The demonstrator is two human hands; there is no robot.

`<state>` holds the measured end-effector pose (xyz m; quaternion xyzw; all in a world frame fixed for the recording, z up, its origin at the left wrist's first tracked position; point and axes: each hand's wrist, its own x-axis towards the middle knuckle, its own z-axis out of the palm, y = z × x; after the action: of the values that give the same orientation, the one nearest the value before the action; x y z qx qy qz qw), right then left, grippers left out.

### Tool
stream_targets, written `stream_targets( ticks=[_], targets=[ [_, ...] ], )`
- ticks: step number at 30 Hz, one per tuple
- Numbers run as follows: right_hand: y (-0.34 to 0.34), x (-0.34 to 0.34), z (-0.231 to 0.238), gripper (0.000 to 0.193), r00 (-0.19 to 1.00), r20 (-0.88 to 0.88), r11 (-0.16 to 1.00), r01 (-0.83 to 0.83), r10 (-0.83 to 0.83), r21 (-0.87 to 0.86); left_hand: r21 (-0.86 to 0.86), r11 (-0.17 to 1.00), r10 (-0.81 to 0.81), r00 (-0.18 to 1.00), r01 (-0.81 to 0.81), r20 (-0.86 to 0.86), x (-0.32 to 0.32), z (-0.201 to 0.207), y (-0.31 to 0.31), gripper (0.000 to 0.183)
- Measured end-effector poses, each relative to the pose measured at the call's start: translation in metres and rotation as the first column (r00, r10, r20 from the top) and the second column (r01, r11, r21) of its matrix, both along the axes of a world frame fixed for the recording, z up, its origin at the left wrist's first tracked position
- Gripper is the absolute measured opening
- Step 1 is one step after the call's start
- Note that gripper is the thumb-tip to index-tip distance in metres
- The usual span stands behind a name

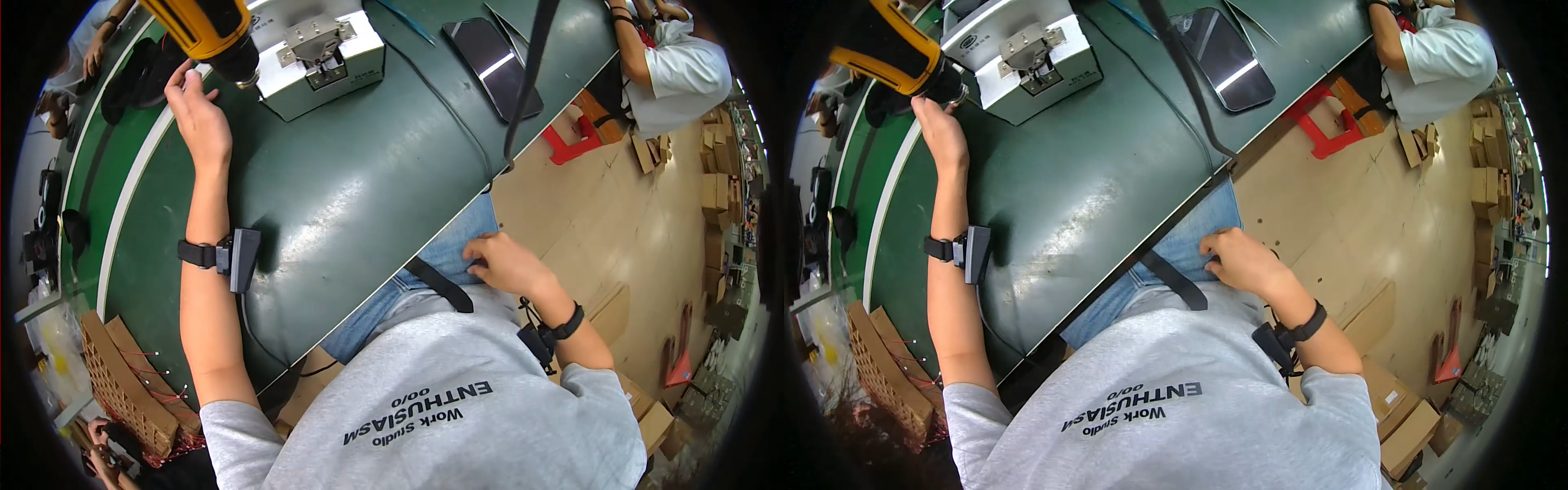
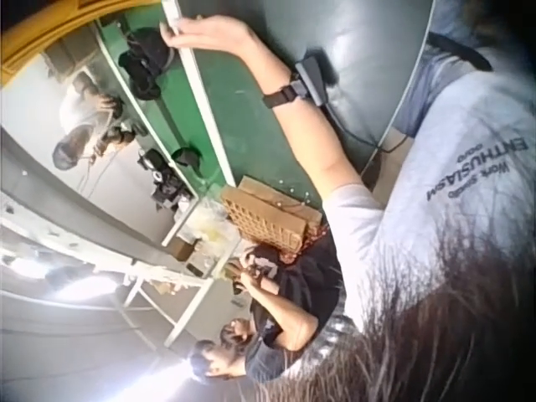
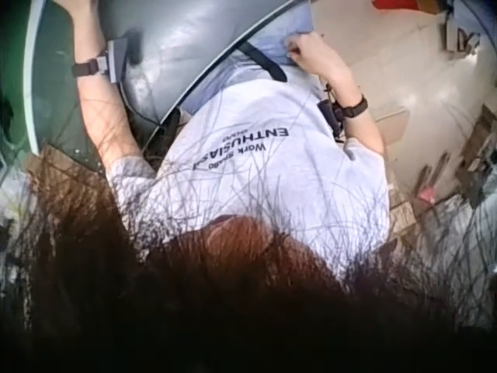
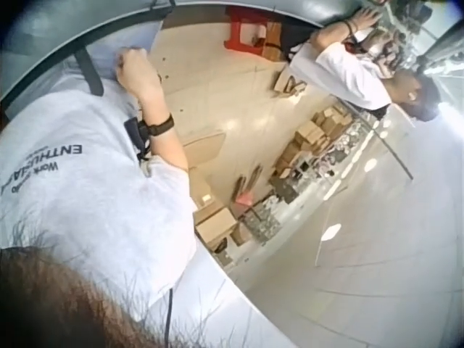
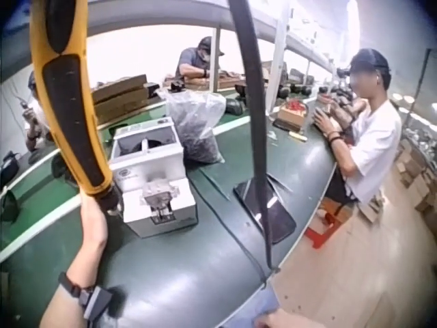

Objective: Assembling components into a plastic housing using an electric screwdriver.

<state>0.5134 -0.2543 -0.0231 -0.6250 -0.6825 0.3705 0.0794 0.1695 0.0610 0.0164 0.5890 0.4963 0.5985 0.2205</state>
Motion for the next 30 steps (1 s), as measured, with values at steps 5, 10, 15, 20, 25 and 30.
stream_targets(
  ticks=[5,10,15,20,25,30],
  targets=[
    [-0.004,0.0,-0.023,0.017,0.998,-0.008,0.988,-0.058,0.057,-0.147,-0.036,0.998,0.057,0.998,-0.056,0.029,-0.01,-0.004,0.001,0.043],
    [-0.001,0.016,-0.014,0.012,0.989,0.005,0.984,-0.144,0.145,-0.102,-0.002,0.998,0.055,0.998,-0.055,0.001,-0.004,-0.005,0.002,0.035],
    [0.06,-0.05,0.115,0.009,0.907,-0.421,0.906,0.166,0.015,0.39,-0.023,0.999,0.037,0.999,-0.037,0.004,0.004,0.0,-0.011,0.034],
    [0.181,-0.113,0.165,0.01,0.618,-0.781,0.645,0.56,0.094,0.52,0.061,0.996,0.067,0.998,-0.066,-0.016,-0.004,-0.004,-0.012,0.032],
    [0.278,-0.124,0.184,0.012,0.832,-0.545,0.549,0.503,-0.099,0.667,0.121,0.992,0.054,0.997,-0.046,-0.063,-0.006,-0.006,-0.013,0.031],
    [0.293,-0.102,0.171,0.054,0.417,-0.886,0.714,0.557,0.201,0.424,0.019,1.0,-0.018,1.0,0.018,0.0,0.007,-0.001,-0.019,0.033]
  ],
)
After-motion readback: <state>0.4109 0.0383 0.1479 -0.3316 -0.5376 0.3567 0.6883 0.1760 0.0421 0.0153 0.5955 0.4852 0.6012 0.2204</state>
